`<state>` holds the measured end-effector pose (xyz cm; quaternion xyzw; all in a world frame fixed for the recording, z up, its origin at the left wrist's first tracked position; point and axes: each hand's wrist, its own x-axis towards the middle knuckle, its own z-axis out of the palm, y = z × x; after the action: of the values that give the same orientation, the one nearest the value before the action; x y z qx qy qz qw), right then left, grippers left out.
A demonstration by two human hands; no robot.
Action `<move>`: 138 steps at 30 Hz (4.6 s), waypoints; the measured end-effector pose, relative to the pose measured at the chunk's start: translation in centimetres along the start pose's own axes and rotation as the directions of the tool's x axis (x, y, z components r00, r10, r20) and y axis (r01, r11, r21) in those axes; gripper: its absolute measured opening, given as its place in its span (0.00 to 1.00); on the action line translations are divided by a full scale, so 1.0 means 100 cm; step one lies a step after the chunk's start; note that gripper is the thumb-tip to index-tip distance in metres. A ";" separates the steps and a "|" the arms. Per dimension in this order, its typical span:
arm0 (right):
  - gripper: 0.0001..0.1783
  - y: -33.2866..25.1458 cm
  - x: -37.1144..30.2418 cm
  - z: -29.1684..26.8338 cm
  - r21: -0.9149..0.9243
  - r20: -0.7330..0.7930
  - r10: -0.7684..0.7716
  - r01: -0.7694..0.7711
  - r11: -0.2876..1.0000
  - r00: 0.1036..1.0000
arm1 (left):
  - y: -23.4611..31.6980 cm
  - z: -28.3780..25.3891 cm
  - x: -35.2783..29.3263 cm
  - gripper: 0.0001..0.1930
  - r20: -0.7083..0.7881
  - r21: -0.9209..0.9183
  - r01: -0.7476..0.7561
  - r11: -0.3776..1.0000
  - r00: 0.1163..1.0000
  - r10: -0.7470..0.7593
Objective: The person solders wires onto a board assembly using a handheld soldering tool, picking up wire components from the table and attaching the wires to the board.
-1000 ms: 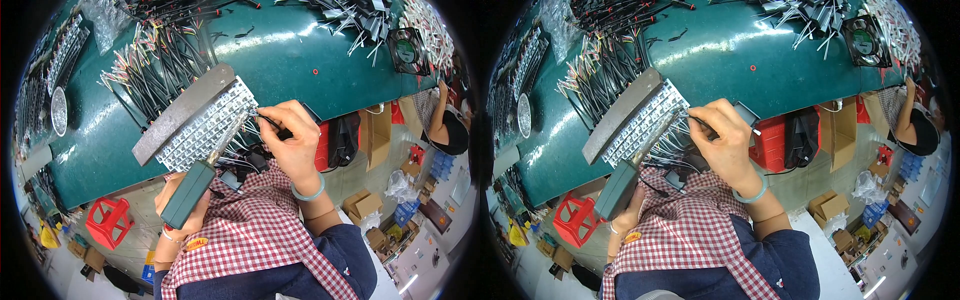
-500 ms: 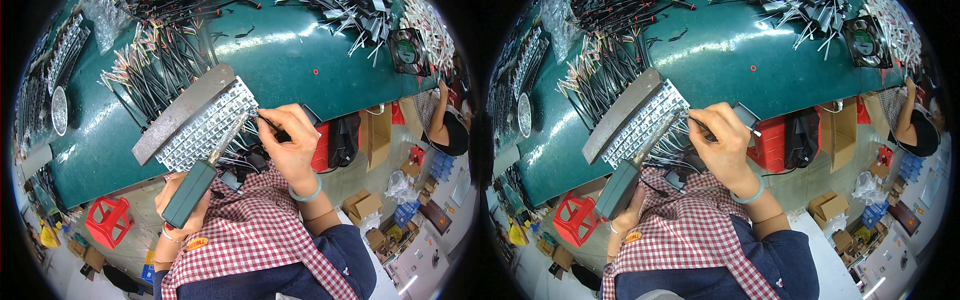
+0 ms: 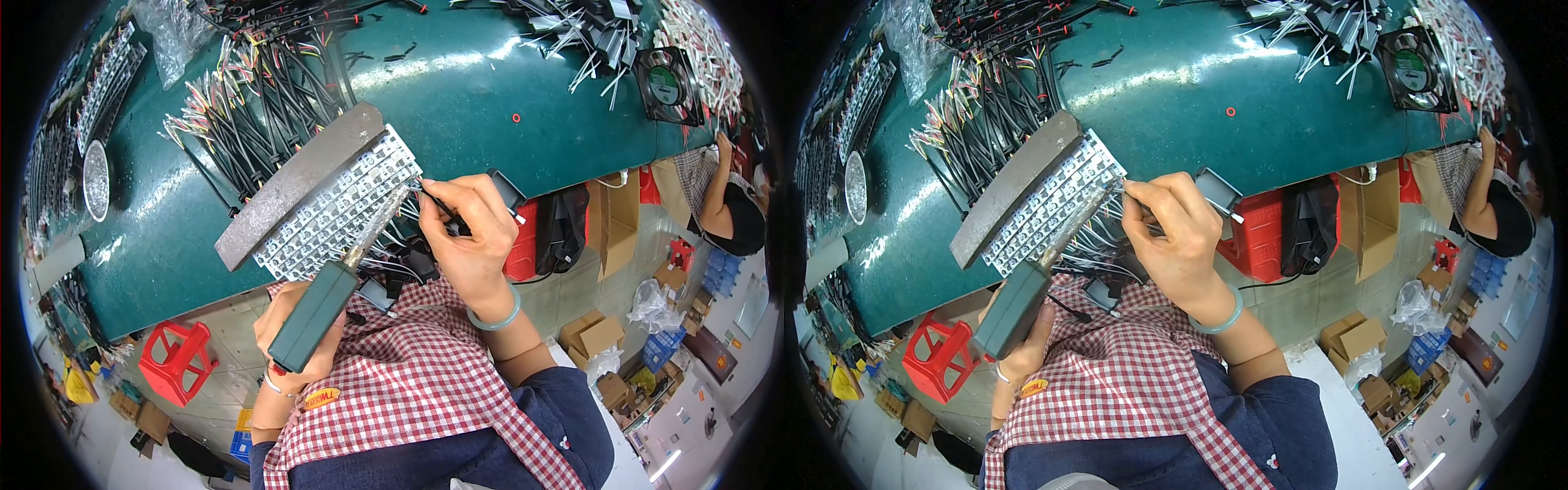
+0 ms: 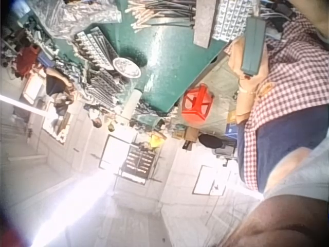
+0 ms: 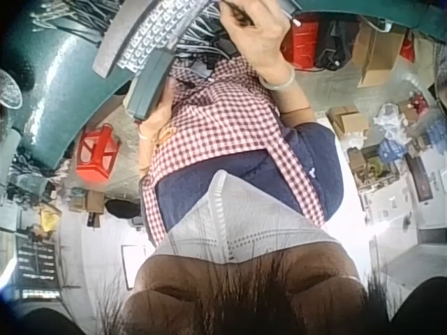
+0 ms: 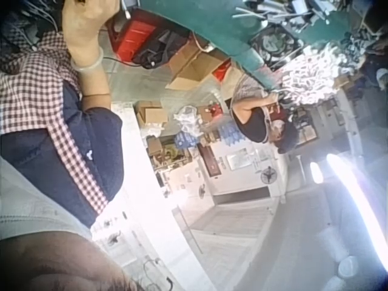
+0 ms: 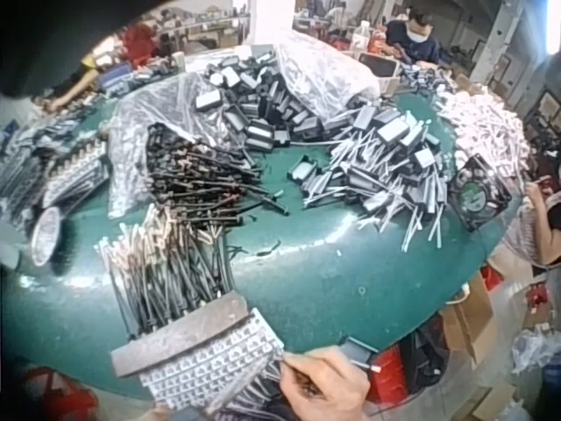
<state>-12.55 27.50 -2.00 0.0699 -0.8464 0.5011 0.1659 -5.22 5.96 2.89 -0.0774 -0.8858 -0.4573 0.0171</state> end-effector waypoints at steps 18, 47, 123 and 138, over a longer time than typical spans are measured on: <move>0.16 -0.003 0.002 0.000 -0.029 0.018 0.006 -0.005 1.000 1.000 | 0.003 -0.002 -0.006 0.12 -0.047 0.029 0.012 1.000 0.999 -0.010; 0.09 -0.005 0.007 -0.007 0.034 0.099 0.200 -0.204 0.978 0.975 | 0.001 -0.002 -0.008 0.13 -0.015 0.017 0.011 1.000 1.000 -0.011; 0.15 -0.004 0.100 -0.045 0.295 0.242 0.174 -0.243 0.924 0.954 | -0.059 -0.060 -0.025 0.15 -0.701 -0.545 0.023 0.838 0.535 -0.471; 0.15 -0.077 0.010 -0.014 0.627 0.530 0.165 -0.515 0.584 0.832 | 0.014 -0.025 0.051 0.19 -0.361 -0.786 -0.130 0.604 0.890 -0.279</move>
<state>-10.96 25.06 5.31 0.0690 -0.5744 0.7990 -0.1641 -10.12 5.36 6.01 0.0691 -0.5635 -0.8064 0.1653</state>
